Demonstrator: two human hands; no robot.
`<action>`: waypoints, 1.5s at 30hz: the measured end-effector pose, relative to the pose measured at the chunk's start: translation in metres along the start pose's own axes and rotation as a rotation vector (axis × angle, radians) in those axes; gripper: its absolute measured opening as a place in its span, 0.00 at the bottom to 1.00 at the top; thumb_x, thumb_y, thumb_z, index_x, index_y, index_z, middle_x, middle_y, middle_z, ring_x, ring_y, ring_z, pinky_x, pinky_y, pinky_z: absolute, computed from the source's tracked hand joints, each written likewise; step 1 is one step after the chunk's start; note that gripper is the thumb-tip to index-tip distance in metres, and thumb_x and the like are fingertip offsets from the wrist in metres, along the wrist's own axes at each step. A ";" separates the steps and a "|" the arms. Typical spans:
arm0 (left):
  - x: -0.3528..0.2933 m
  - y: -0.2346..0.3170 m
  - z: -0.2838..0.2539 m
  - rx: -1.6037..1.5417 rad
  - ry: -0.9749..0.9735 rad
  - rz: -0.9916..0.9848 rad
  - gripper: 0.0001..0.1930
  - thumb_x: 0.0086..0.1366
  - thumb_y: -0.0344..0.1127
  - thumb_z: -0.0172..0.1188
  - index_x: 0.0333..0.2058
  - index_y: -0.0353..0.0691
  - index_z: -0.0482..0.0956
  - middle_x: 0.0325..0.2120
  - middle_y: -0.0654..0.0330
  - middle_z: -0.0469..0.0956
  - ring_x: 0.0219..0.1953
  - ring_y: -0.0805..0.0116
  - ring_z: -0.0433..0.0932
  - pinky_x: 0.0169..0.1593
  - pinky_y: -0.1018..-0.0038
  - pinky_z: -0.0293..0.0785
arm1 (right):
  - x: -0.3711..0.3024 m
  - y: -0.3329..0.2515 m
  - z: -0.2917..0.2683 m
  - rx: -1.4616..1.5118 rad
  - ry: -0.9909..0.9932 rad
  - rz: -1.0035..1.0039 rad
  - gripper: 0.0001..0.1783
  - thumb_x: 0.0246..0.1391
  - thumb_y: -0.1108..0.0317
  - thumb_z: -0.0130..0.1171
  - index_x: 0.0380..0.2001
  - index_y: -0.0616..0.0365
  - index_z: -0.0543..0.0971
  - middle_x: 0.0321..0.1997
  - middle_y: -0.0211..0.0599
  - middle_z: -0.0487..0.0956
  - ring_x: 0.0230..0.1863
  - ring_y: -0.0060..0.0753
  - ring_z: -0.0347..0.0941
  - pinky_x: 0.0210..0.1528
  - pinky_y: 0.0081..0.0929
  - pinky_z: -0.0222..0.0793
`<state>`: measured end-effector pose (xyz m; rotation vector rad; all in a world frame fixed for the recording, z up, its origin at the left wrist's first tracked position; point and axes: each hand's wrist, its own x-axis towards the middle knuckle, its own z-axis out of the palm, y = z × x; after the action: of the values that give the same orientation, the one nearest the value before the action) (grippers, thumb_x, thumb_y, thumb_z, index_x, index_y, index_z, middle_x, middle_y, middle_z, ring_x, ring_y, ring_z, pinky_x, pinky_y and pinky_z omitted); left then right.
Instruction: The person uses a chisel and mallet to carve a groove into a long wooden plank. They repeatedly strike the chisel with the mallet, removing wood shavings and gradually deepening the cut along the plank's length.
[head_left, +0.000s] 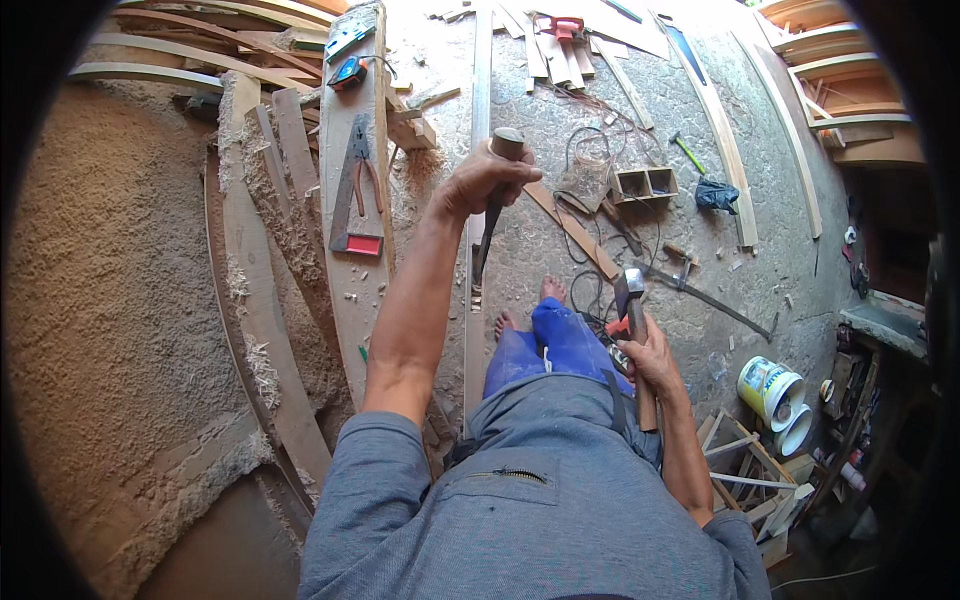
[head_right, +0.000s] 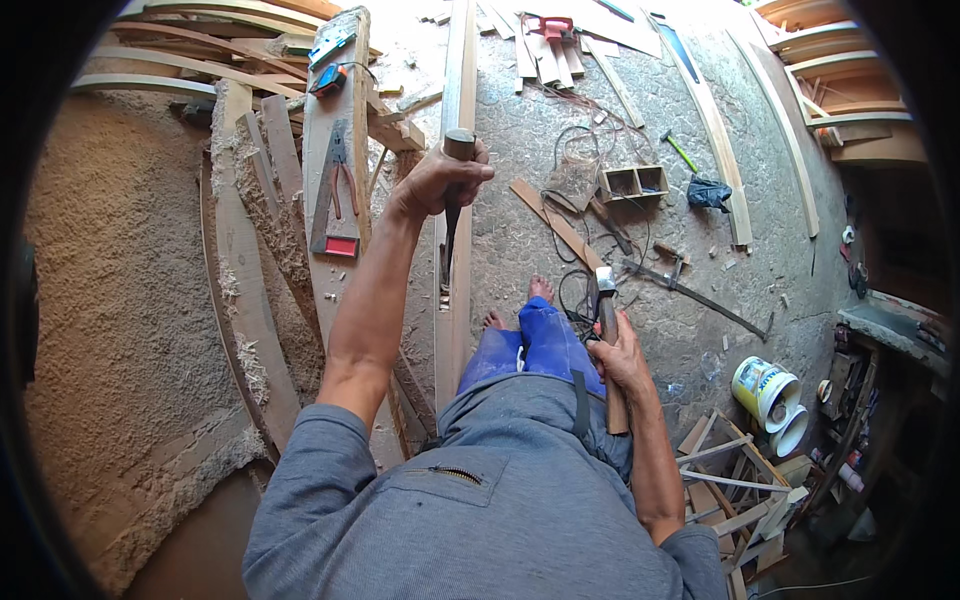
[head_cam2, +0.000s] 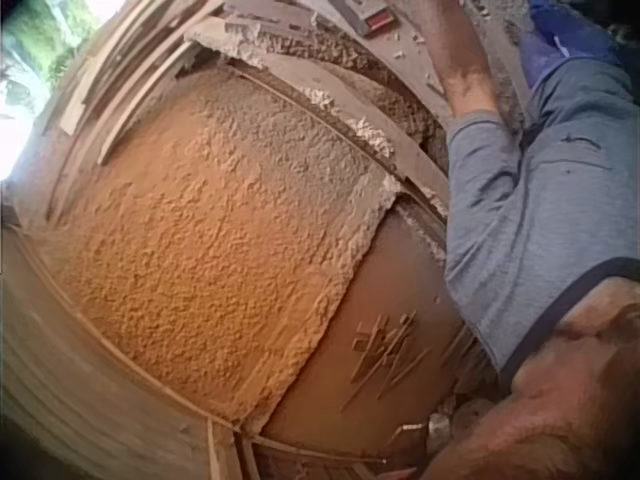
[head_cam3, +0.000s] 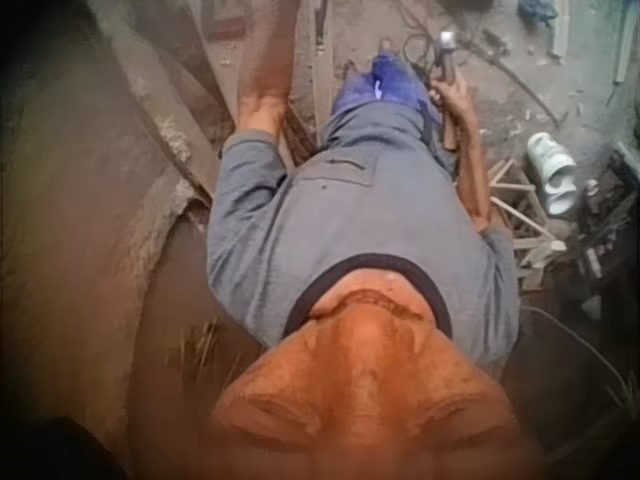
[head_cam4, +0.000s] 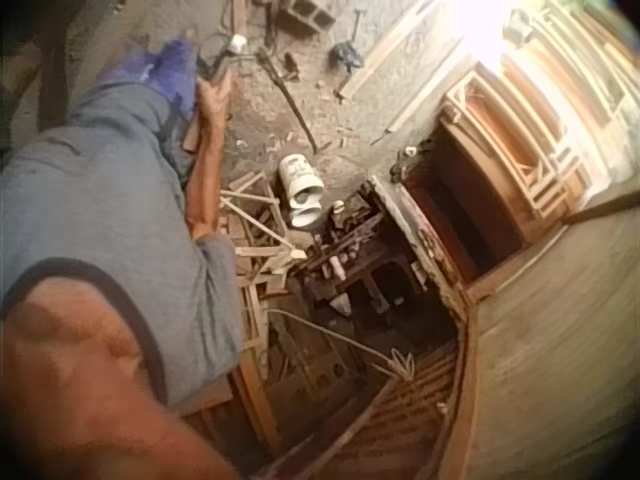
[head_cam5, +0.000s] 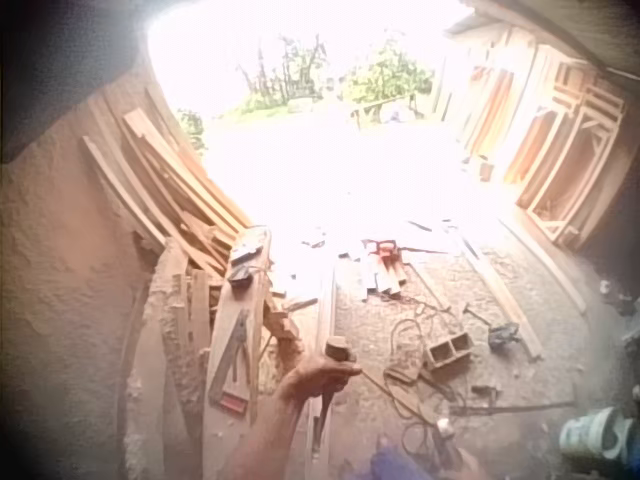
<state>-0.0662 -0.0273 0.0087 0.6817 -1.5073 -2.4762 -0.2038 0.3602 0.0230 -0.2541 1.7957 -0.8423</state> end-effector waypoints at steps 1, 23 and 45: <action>-0.012 0.014 0.017 0.052 0.099 0.024 0.13 0.56 0.38 0.77 0.31 0.40 0.80 0.17 0.67 0.75 0.15 0.79 0.71 0.18 0.80 0.67 | 0.005 0.001 -0.005 0.005 -0.010 0.013 0.22 0.51 0.73 0.62 0.50 0.59 0.70 0.26 0.31 0.74 0.15 0.20 0.68 0.16 0.24 0.66; -0.097 0.022 0.054 0.243 0.774 0.715 0.09 0.63 0.24 0.69 0.30 0.40 0.75 0.19 0.65 0.76 0.19 0.78 0.76 0.24 0.79 0.73 | 0.050 0.065 0.005 -0.136 -0.118 0.122 0.38 0.53 0.71 0.64 0.67 0.56 0.66 0.26 0.34 0.73 0.16 0.25 0.70 0.14 0.28 0.68; -0.070 0.010 0.057 0.679 0.740 0.690 0.10 0.54 0.33 0.72 0.26 0.39 0.78 0.21 0.62 0.81 0.26 0.73 0.81 0.32 0.71 0.79 | 0.022 0.046 0.006 -0.253 -0.044 -0.100 0.34 0.51 0.67 0.64 0.63 0.59 0.70 0.38 0.35 0.82 0.28 0.23 0.75 0.28 0.23 0.70</action>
<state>-0.0314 0.0392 0.0605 0.8391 -1.7990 -1.0266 -0.1971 0.3794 -0.0239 -0.5264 1.8598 -0.6716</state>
